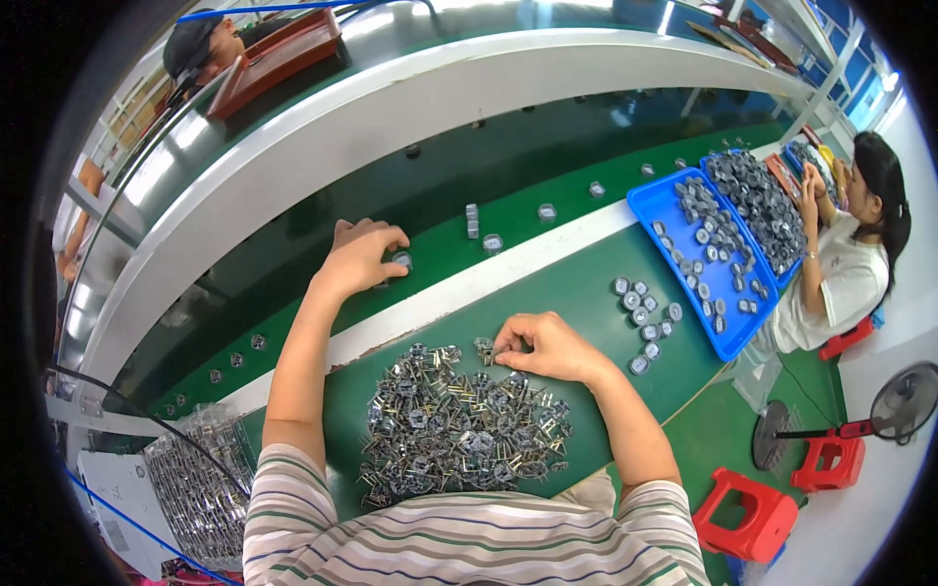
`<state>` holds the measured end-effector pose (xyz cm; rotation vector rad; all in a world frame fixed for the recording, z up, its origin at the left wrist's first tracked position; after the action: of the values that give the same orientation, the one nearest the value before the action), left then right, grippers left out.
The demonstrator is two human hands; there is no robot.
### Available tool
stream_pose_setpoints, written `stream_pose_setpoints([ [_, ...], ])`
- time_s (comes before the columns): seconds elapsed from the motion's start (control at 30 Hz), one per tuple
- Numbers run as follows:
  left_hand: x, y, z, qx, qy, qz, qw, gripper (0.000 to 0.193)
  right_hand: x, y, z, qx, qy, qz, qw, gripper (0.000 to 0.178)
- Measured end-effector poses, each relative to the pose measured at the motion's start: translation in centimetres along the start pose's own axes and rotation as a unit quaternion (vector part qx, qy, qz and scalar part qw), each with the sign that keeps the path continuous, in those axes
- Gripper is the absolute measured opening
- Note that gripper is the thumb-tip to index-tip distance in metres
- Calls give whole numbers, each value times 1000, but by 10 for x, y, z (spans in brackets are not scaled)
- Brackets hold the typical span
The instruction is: The person assembles small plastic shells and metal pins by hand, taking components from a blue plastic tray and combining them into assembled components.
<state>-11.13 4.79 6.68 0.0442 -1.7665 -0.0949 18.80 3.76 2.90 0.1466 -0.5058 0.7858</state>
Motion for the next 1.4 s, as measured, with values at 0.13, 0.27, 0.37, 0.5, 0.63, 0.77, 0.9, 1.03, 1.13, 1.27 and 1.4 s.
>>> stream_pose_setpoints([
  [0.13, -24, 2, 1, -27, 5, -20, 999, 24, 1, 0, -7, -1, 48, 8, 999, 16],
  [0.27, -13, -3, -32, -63, -26, -91, 994, 22, 4, 0, -13, -9, 44, 0, 999, 13],
  [0.37, -20, -11, -78, -159, -273, -27, 948, 24, 2, 0, -12, -17, 97, 19, 995, 11],
  [0.5, -53, -13, -96, -209, -298, -24, 931, 27, 7, 3, -6, 8, 62, -72, 995, 9],
  [0.63, -62, -9, -90, -167, -354, -23, 920, 32, -5, 6, 6, 156, -7, -100, 983, 28],
  [0.77, -68, -12, -92, -164, -351, -52, 920, 37, -19, 1, 18, 243, -86, -76, 963, 39],
  [0.9, -70, -19, -99, -177, -347, -103, 915, 37, -5, -2, 29, 277, -71, -133, 949, 34],
  [1.03, -69, -22, -107, -195, -346, -87, 914, 37, 19, 2, -3, 123, 8, -218, 968, 22],
  [1.13, -68, -22, -108, -152, -357, -84, 918, 38, 29, 6, -24, 69, -23, -262, 962, 17],
  [1.27, -77, -20, -104, -106, -330, -44, 937, 40, 40, 5, -32, 110, -198, -320, 920, 16],
  [1.4, -74, -25, -105, -168, -305, -100, 932, 40, 41, 7, -34, 45, -155, -285, 945, 15],
])
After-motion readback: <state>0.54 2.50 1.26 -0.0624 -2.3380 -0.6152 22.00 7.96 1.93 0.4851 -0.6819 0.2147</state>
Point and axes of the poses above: each hand's wrist, its own y-axis towards the middle knuckle, its own x-axis out of the back of the hand, z = x × y, the point moved 5 cm from there along y, towards the middle knuckle, and after that the axes turned 9 degrees about -z, right-handed, at the moved point
